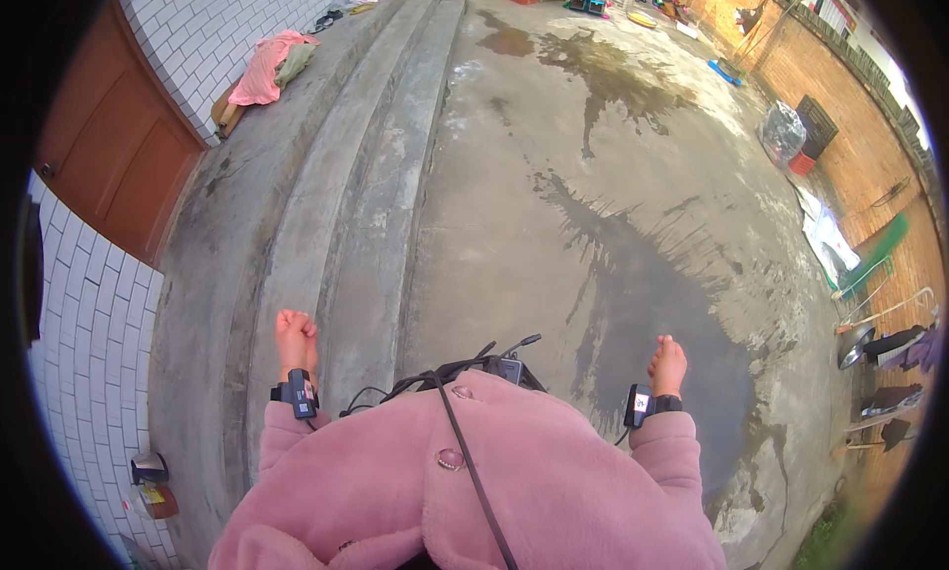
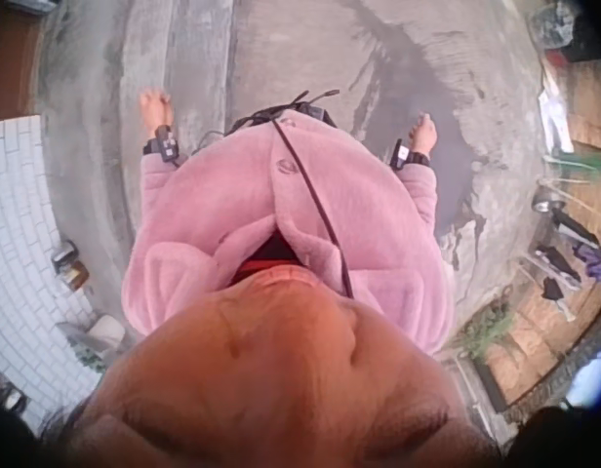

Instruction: The person washes green leafy vegetables in a metal pot filled with water, repeatedly submerging and lifting them by hand. The person then pours out the water and carries the pot with the vegetables to another location.

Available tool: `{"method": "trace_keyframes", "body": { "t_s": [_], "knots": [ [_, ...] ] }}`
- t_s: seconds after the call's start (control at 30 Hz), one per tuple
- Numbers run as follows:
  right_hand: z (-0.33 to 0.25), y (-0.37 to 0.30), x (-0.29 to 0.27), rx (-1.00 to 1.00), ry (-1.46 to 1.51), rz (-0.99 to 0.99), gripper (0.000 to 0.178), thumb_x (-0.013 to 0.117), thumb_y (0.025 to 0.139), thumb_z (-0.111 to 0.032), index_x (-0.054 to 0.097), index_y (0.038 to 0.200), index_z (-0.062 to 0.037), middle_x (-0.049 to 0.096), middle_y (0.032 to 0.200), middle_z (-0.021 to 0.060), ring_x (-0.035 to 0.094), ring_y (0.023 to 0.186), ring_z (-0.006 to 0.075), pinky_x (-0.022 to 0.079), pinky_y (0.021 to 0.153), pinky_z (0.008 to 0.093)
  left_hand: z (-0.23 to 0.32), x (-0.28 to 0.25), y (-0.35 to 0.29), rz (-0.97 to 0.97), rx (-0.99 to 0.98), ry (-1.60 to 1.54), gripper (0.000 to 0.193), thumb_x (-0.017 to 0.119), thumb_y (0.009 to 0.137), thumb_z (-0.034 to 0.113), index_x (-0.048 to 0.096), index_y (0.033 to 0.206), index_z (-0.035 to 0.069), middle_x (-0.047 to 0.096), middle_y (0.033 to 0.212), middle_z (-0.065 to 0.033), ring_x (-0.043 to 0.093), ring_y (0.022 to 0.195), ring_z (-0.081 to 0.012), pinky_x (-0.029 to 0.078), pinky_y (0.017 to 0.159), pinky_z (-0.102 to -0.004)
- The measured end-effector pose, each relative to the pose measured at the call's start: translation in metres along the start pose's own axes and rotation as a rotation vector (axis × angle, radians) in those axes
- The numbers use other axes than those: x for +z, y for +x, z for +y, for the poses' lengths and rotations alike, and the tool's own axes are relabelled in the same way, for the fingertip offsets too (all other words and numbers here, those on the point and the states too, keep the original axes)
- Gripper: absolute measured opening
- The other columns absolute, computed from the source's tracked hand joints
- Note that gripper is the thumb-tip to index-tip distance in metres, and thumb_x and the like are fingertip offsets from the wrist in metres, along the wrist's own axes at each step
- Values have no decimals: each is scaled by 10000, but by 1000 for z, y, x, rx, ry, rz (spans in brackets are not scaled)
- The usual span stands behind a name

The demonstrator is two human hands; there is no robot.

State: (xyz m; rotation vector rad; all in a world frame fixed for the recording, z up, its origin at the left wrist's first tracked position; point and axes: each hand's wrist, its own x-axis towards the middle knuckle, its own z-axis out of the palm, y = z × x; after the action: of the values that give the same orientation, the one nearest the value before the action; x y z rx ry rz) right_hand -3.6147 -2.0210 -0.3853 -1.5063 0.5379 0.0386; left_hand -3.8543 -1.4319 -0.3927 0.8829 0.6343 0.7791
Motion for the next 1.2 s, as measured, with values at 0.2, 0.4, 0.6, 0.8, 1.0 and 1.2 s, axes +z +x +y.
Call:
{"method": "trace_keyframes", "body": {
  "t_s": [0.2, 0.4, 0.6, 0.8, 1.0, 1.2],
  "knots": [
    [-44, 101, 86, -91, 8, 83, 195, 524, 914, -169, 577, 1062, -54, 447, 684, -43, 363, 478, 40, 268, 382, 196, -4, 130, 133, -91, -81, 74, 362, 538, 824, -73, 291, 703, 163, 329, 648, 53, 260, 521, -54, 222, 451, -221],
    [-51, 256, 150, -56, -25, 180, 235, 565, 872, -145, 551, 1082, -43, 458, 660, -26, 372, 470, 55, 277, 384, 213, -47, 245, 241, -87, -88, 63, 392, 543, 887, 5, 258, 670, 165, 261, 582, 58, 208, 476, -58, 190, 421, -234],
    [-99, 428, 252, 28, 83, 27, 114, 584, 851, -106, 491, 912, -82, 392, 562, -49, 340, 400, 63, 246, 350, 231, -55, 365, 334, -45, -21, -12, 399, 503, 973, 233, 268, 658, 165, 231, 550, 55, 200, 450, -59, 178, 400, -243],
    [-191, 537, 367, -19, 92, -119, 181, 604, 850, -79, 455, 762, -132, 364, 577, -58, 323, 428, 55, 228, 361, 227, -61, 459, 414, 2, 56, -176, 420, 435, 992, 344, 279, 653, 154, 262, 559, 42, 226, 447, -69, 185, 396, -238],
    [-251, 620, 476, 105, 284, -428, 216, 551, 912, -107, 408, 755, -139, 334, 598, -59, 296, 455, 56, 214, 393, 230, -99, 498, 516, 160, 26, -250, 317, 445, 987, 282, 377, 718, 128, 365, 654, 15, 343, 552, -97, 292, 488, -237],
    [-302, 738, 575, 137, 252, -447, 294, 492, 950, -204, 355, 694, -158, 272, 586, -62, 230, 457, 57, 181, 393, 231, -174, 566, 671, 122, 177, -120, 152, 499, 964, 184, 466, 857, 81, 498, 792, -26, 467, 702, -130, 385, 587, -259]
  ]
}}
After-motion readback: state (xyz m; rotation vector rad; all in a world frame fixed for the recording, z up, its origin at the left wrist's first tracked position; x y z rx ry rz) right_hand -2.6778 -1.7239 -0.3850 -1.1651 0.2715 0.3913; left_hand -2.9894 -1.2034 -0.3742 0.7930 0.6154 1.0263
